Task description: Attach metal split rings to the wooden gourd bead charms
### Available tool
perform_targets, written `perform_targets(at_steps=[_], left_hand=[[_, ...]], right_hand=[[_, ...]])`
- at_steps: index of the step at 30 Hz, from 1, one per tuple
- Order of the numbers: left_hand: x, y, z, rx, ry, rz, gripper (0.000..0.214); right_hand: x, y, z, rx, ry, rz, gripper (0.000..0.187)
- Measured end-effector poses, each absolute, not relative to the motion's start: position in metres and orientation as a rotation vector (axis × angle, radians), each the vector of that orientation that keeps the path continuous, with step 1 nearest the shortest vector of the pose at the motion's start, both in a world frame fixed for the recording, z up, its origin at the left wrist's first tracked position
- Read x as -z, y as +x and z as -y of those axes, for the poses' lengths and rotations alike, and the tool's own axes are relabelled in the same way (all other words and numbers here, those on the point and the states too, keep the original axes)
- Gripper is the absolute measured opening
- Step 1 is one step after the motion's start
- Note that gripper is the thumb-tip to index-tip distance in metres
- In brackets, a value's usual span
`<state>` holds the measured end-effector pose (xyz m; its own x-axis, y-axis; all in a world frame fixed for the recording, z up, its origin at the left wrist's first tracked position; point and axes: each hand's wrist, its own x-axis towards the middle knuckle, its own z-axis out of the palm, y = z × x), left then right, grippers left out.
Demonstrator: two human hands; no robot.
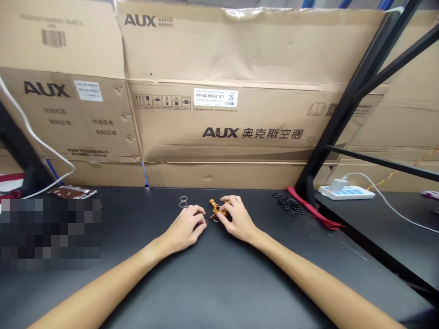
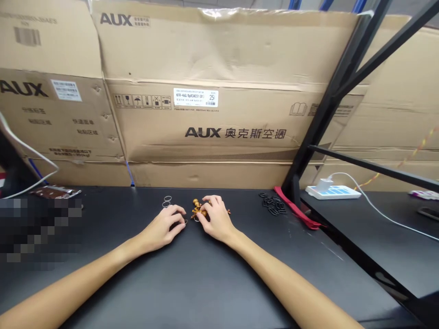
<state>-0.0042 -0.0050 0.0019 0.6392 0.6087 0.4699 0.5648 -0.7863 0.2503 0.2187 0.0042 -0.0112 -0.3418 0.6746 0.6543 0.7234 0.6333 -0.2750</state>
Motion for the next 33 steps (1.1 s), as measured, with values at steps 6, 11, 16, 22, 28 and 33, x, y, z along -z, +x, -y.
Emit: perform_targets(at_steps=[6, 11, 16, 22, 28, 33], left_hand=[[0.001, -0.01, -0.002, -0.811, 2.896, -1.313, 0.015], [0.002, -0.011, -0.004, -0.815, 2.854, -1.502, 0.013], [0.004, -0.01, -0.003, -0.856, 2.88, -1.43, 0.01], [-0.001, -0.004, 0.006, -0.848, 2.936, -1.112, 0.016], [-0.006, -0.002, 0.011, -0.723, 2.956, -0.897, 0.021], [-0.007, -0.003, 0.012, -0.632, 2.96, -0.843, 0.026]], right_hand=[[0.011, 0.227, -0.011, 0.26, -1.292, 1.915, 0.009], [0.015, 0.233, -0.016, 0.325, -1.445, 1.876, 0.01], [0.009, 0.226, -0.007, 0.248, -1.222, 2.025, 0.013], [0.011, 0.218, 0.001, 0.191, -1.081, 2.242, 0.013], [0.01, 0.216, 0.005, 0.004, -0.853, 2.334, 0.016], [0.01, 0.216, 0.002, -0.024, -0.87, 2.212, 0.022]])
